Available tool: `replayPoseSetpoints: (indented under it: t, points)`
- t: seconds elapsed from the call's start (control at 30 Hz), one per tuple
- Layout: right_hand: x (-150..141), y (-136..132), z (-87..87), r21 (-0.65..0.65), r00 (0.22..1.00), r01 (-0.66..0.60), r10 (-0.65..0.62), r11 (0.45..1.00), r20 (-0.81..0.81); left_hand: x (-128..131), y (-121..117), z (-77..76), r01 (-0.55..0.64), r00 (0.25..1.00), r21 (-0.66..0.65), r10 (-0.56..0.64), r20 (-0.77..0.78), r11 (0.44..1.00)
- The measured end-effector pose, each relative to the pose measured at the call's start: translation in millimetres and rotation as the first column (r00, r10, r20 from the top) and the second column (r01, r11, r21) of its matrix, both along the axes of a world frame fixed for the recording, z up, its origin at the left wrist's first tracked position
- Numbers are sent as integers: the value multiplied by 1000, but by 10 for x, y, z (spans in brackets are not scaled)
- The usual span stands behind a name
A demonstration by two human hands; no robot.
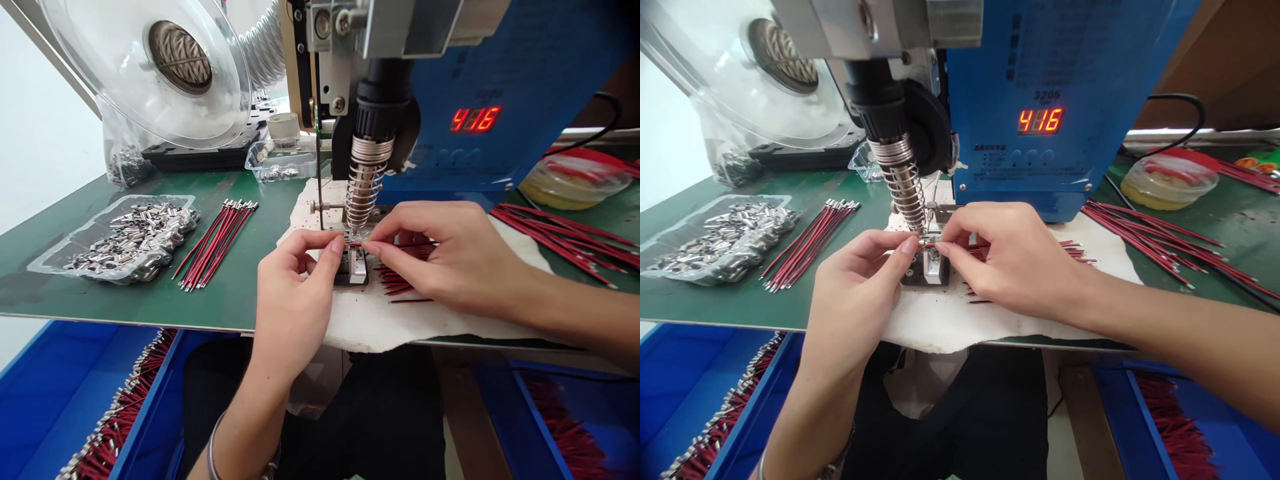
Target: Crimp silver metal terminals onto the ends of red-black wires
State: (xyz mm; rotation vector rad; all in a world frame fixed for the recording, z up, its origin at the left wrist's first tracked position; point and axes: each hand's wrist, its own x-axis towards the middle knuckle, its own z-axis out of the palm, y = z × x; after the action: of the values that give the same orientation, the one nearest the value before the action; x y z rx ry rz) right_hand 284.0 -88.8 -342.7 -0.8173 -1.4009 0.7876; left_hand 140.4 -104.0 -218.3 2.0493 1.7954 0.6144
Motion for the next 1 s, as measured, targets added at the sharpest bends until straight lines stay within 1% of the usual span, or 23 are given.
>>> replayPoseSetpoints:
  t: [0.17,0.3,0.5,0.63,0.87,1.0]
  points:
    - [-2,-17,9,-10,1000,28,-28,1000,8,3,-1,-14,-15,1000,15,15,4,1000]
    - [8,-12,21,-31,1000,19,-19,999,-5,1,2,-12,-18,1000,12,18,8,1000]
    - [13,-1,25,-30,1000,5,-5,1000,-9,5,2,2,-22,1000,9,22,-15,1000]
    - [8,3,24,-25,1000,-1,0,1000,-7,3,3,-3,-32,999,1,32,6,999]
    - [6,-5,37,-62,999,-11,9,998,-31,-5,-2,-10,-21,1000,10,21,-1,1000]
    - [9,-7,37,-76,999,-19,17,997,-37,-1,-7,-2,-50,999,-3,50,-2,999]
